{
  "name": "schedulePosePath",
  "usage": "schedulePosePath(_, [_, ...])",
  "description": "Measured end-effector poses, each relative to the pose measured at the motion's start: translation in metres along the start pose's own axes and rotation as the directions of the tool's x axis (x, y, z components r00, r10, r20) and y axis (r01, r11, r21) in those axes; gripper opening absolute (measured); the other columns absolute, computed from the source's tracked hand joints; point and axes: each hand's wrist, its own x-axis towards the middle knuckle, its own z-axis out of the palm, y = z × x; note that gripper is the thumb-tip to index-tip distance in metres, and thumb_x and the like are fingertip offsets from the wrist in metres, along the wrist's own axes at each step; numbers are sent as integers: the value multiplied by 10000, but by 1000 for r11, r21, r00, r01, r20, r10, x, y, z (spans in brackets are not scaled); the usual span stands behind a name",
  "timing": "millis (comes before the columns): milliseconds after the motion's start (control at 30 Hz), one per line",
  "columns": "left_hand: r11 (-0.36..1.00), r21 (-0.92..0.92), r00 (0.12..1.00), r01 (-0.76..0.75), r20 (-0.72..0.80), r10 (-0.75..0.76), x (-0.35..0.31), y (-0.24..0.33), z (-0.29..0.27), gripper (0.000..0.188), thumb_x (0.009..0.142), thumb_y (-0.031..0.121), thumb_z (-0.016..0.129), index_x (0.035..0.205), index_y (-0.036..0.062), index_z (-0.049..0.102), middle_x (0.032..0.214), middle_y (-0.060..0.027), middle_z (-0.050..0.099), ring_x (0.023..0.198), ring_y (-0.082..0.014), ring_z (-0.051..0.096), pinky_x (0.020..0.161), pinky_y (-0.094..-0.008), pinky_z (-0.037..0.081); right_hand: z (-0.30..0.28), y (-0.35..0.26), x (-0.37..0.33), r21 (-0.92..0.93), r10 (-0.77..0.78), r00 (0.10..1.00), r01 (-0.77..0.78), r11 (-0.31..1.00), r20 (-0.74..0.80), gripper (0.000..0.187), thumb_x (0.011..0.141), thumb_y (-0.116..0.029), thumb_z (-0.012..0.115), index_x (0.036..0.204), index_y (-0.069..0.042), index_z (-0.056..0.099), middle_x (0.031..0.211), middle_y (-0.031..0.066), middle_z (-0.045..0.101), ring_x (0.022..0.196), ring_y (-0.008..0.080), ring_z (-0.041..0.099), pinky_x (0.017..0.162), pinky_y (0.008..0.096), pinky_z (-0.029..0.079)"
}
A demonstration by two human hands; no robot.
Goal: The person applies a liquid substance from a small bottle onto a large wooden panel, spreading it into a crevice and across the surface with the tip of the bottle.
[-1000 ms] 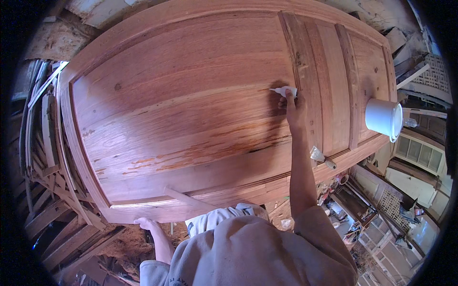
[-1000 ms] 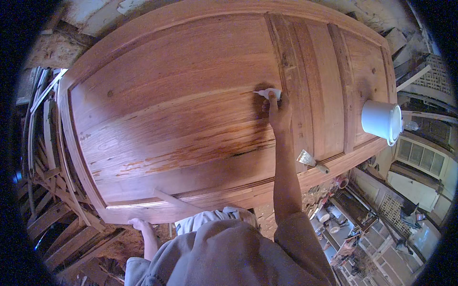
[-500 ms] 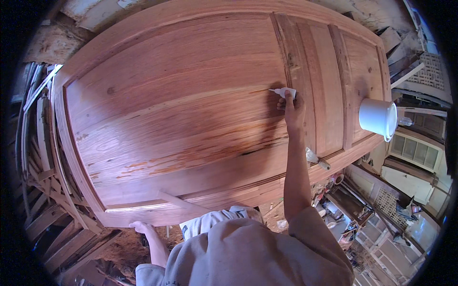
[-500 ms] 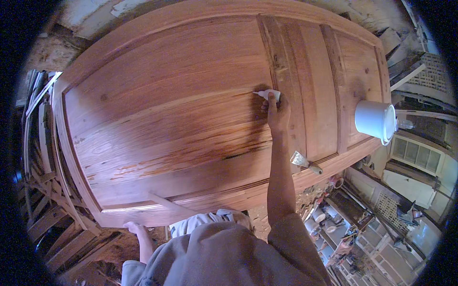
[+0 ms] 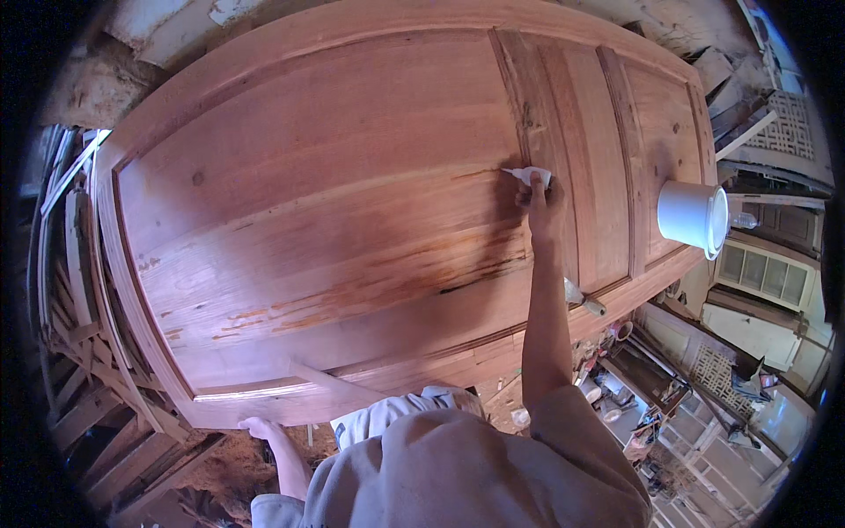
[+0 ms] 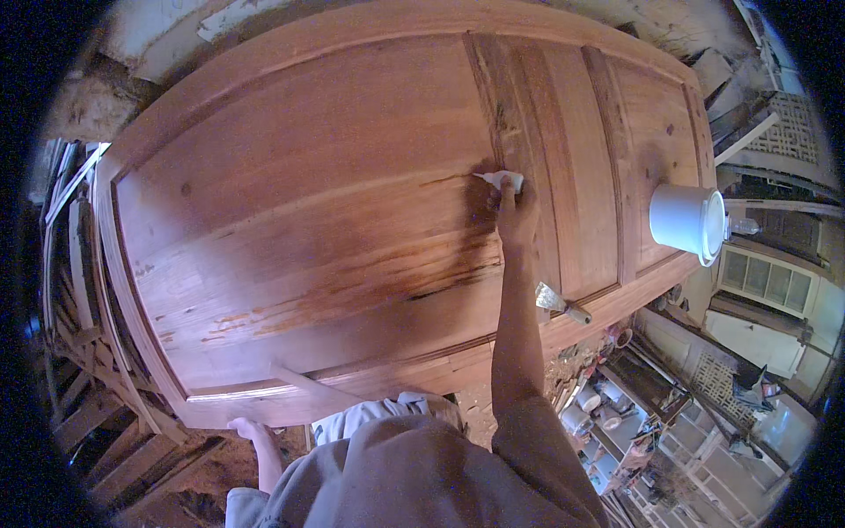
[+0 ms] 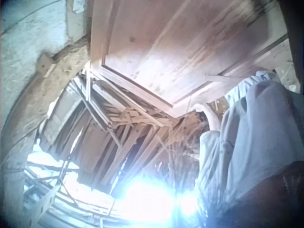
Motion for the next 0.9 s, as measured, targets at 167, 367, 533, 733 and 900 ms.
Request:
schedulePosePath(167, [996,40,996,82,21,-82,20,-5,-1,858,967,635,263,1386,-91,446,1413,-234,493,1235,-420,523,1061,-496,430,-7,8,6,5,3,999,-3,1000,-32,282,1000,-269,578,989,11,610,748,44,610,601,114,596,532,260,513])
schedulePosePath(367, [998,36,998,61,-2,-61,7,4,-2,862,961,635,287,1386,-99,444,1403,-236,506,1229,-415,532,1066,-490,428,-4,-25,-3,30,47,998,-46,998,-35,278,998,-269,583,952,3,616,737,26,602,585,99,565,512,257,478])
schedulePosePath(533, [998,3,998,59,6,-59,-6,4,2,849,967,624,294,1366,-106,464,1406,-239,502,1224,-409,536,1068,-486,428,-1,-9,3,152,47,999,-46,987,-5,262,995,-229,566,927,19,615,712,63,638,593,103,589,513,263,452])
schedulePosePath(733, [998,1,998,62,-21,-62,-2,3,2,830,979,609,294,1344,-112,485,1382,-234,526,1203,-410,550,1062,-478,437,9,-15,1,24,15,1000,-16,1000,12,275,982,-242,590,939,28,613,710,77,646,593,127,605,506,292,458])
schedulePosePath(900, [998,-33,999,45,-19,-45,23,-5,-1,816,973,606,321,1331,-103,505,1345,-235,560,1187,-408,562,1053,-471,446,5,-26,2,-191,-82,996,76,979,-26,250,1001,-222,563,940,12,623,734,50,635,559,107,575,513,276,478])
